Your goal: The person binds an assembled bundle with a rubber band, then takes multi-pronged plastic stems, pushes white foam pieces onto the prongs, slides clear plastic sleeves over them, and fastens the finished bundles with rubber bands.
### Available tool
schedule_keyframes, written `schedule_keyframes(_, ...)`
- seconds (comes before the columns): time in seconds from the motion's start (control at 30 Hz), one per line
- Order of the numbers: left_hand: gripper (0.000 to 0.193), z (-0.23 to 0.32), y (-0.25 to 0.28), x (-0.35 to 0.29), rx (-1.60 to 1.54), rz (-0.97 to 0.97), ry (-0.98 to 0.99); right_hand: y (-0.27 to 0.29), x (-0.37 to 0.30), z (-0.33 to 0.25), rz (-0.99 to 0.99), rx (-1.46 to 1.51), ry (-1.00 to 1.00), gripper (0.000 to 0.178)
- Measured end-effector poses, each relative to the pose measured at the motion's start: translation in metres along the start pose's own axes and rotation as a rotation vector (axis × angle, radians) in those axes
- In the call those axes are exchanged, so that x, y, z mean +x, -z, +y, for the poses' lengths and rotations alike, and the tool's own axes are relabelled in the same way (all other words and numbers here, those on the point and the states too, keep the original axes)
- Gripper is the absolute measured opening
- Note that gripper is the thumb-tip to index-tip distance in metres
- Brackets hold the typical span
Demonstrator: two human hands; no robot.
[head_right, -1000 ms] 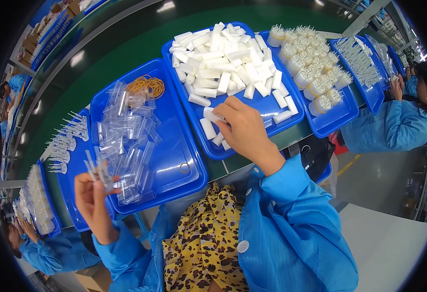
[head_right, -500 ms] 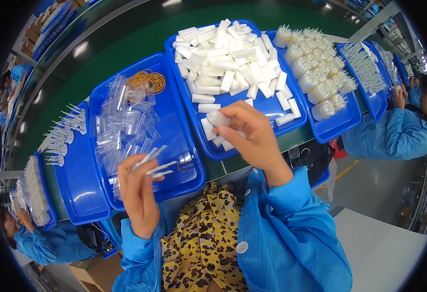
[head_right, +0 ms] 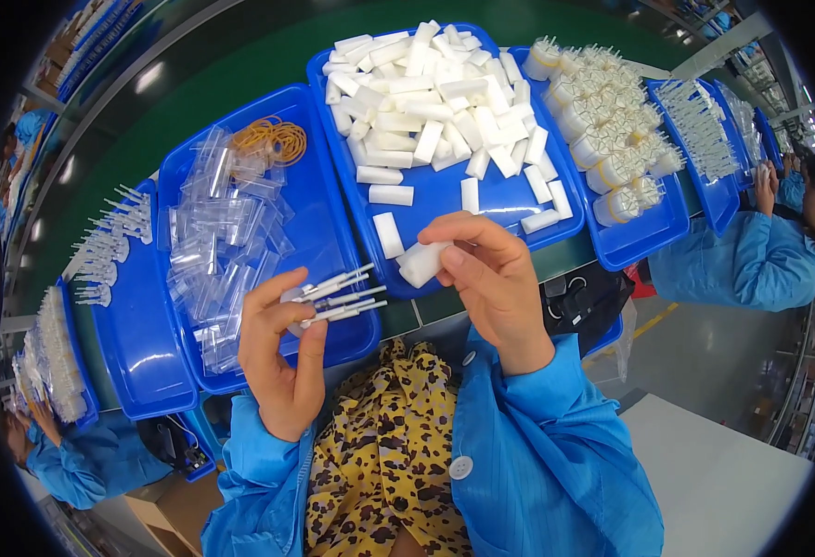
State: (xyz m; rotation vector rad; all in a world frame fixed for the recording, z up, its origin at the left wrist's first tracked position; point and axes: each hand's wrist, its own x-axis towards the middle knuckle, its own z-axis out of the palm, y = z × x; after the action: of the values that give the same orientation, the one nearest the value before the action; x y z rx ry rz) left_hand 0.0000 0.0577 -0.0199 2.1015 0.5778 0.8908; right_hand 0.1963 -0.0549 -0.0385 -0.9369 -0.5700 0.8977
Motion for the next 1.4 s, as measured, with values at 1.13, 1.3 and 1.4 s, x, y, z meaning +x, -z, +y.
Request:
schedule_keyframes(1.13,0.02,-0.001,-0.003,-0.004,0.009,-0.094,0.007,-0.014,-0.002,0.023,-0.002,-0.393,0.266,0.012)
schedule_keyframes(1.3,0.023,-0.003,-0.003,-0.006,-0.026,-0.088,0.02,-0.025,-0.003,0.011,0.082,-0.177,0.082,0.016)
schedule_keyframes(1.4,0.022,-0.001,-0.002,-0.006,0.011,-0.064,0.026,-0.021,-0.001,0.014,0.044,-0.208,0.147,0.017)
